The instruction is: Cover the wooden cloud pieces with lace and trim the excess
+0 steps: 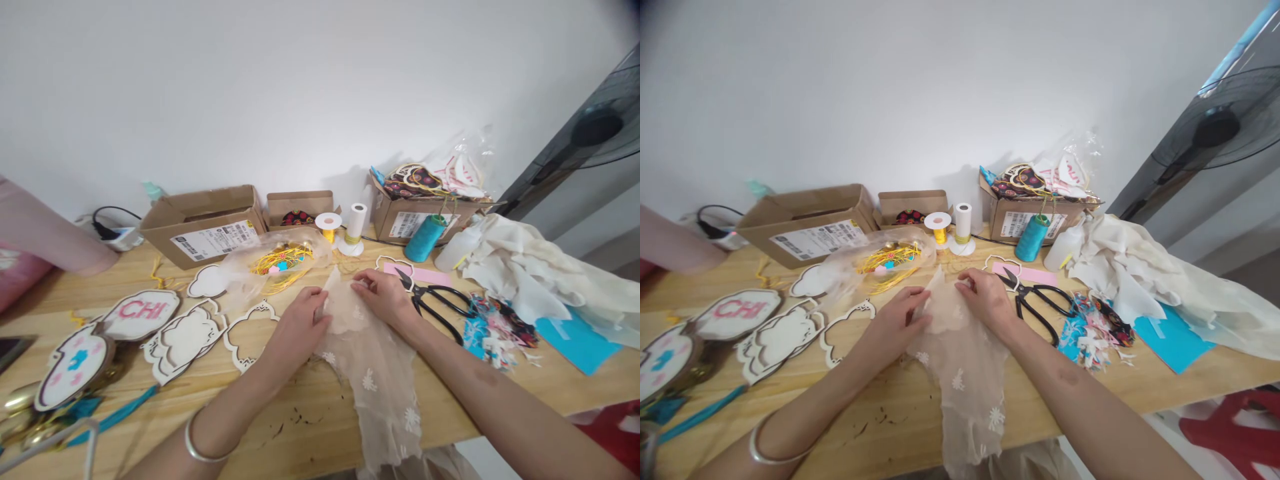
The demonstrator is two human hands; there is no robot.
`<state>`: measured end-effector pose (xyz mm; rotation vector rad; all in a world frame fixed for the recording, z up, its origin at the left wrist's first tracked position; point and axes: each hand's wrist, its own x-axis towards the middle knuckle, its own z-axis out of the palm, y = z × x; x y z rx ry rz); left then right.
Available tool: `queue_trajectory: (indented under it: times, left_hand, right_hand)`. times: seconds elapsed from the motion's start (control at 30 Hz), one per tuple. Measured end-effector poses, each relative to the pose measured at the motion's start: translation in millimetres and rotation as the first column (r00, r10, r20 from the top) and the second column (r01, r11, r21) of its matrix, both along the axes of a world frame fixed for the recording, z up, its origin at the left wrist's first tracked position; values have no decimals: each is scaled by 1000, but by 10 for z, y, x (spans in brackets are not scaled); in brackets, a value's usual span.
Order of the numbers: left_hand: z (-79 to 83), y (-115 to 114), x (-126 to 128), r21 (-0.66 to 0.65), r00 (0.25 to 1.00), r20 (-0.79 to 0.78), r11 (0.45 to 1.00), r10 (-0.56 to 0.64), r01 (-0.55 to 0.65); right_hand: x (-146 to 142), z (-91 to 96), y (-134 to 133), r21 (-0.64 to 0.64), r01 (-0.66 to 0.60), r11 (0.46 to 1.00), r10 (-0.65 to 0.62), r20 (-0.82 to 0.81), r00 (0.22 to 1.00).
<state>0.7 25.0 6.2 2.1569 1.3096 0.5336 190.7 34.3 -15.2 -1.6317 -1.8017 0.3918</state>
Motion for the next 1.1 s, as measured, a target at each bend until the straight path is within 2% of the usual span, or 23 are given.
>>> queue_trajectory:
  times: [1.1]
  left_hand:
    - [40,-25,-25,-16,997,-74,1000,-11,10]
  right_hand:
    - [-4,1,56,-39,-2,999,2,13,1000]
